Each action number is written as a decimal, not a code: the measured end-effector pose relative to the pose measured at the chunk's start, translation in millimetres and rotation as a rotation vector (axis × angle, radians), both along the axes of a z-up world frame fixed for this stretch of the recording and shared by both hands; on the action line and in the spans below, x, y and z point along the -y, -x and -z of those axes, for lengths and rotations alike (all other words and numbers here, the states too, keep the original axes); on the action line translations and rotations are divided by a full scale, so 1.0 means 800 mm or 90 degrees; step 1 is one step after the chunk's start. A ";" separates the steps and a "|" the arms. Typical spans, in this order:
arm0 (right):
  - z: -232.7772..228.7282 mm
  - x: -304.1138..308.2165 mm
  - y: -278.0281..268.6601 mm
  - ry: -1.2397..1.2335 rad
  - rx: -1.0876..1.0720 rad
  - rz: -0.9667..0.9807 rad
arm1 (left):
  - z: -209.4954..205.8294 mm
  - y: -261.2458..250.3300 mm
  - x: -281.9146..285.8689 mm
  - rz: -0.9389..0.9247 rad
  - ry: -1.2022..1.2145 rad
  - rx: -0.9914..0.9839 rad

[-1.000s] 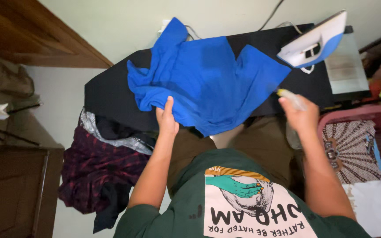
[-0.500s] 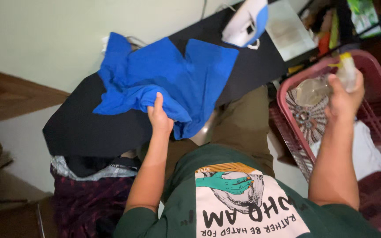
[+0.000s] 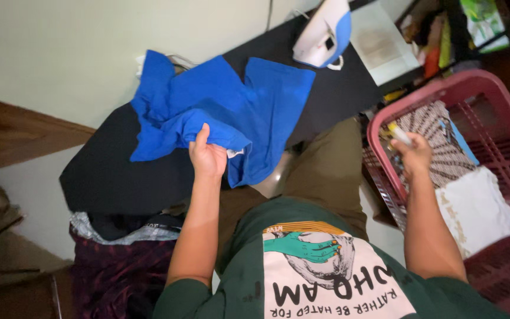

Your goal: The person irons a white patterned cloth on an ironing board, then places it in a laundry basket. Next, they pick up a blue shirt, spray it with water, and iron it on the same board, flipping and adjusting the shirt as needed.

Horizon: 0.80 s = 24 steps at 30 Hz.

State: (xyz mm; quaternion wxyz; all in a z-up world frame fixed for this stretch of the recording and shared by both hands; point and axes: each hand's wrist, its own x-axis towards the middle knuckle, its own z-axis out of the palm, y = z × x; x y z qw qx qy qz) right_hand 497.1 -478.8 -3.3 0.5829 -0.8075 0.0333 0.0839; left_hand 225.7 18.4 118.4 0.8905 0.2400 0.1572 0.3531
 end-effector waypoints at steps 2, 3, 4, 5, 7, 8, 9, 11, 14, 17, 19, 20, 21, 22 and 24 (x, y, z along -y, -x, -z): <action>-0.004 0.007 0.003 0.070 0.003 -0.037 | -0.012 0.011 -0.012 0.008 0.018 0.031; -0.009 0.010 0.002 0.107 0.015 -0.063 | -0.017 0.014 -0.020 0.012 0.020 0.063; -0.013 0.012 0.000 0.143 0.027 -0.089 | -0.023 0.017 -0.028 0.017 0.022 0.094; -0.021 0.013 0.000 0.164 0.028 -0.114 | -0.028 0.019 -0.035 0.014 0.021 0.101; -0.040 0.010 0.002 0.207 0.030 -0.161 | -0.035 0.022 -0.050 0.010 0.019 0.117; -0.052 0.004 0.002 0.276 0.078 -0.181 | -0.037 0.022 -0.056 0.011 0.023 0.110; -0.067 -0.002 0.006 0.345 0.125 -0.199 | -0.038 0.022 -0.059 0.013 0.029 0.102; -0.094 -0.032 0.017 0.436 0.290 -0.219 | -0.039 0.021 -0.063 0.018 0.038 0.100; -0.139 -0.107 0.040 0.416 0.501 -0.253 | -0.039 0.022 -0.064 0.017 0.040 0.112; -0.162 -0.205 0.084 0.277 0.503 -0.423 | -0.039 0.034 -0.067 -0.001 0.034 0.120; -0.169 -0.261 0.113 0.309 0.549 -0.565 | -0.040 0.045 -0.075 -0.012 0.036 0.139; -0.170 -0.282 0.123 0.319 0.582 -0.584 | -0.041 0.054 -0.081 -0.025 0.044 0.125; -0.166 -0.302 0.130 0.326 0.616 -0.604 | -0.041 0.065 -0.089 -0.041 0.051 0.112; -0.162 -0.316 0.133 0.334 0.651 -0.623 | -0.042 0.077 -0.098 -0.056 0.059 0.099; -0.150 -0.335 0.123 0.313 0.645 -0.599 | -0.043 0.111 -0.119 -0.113 -0.082 0.081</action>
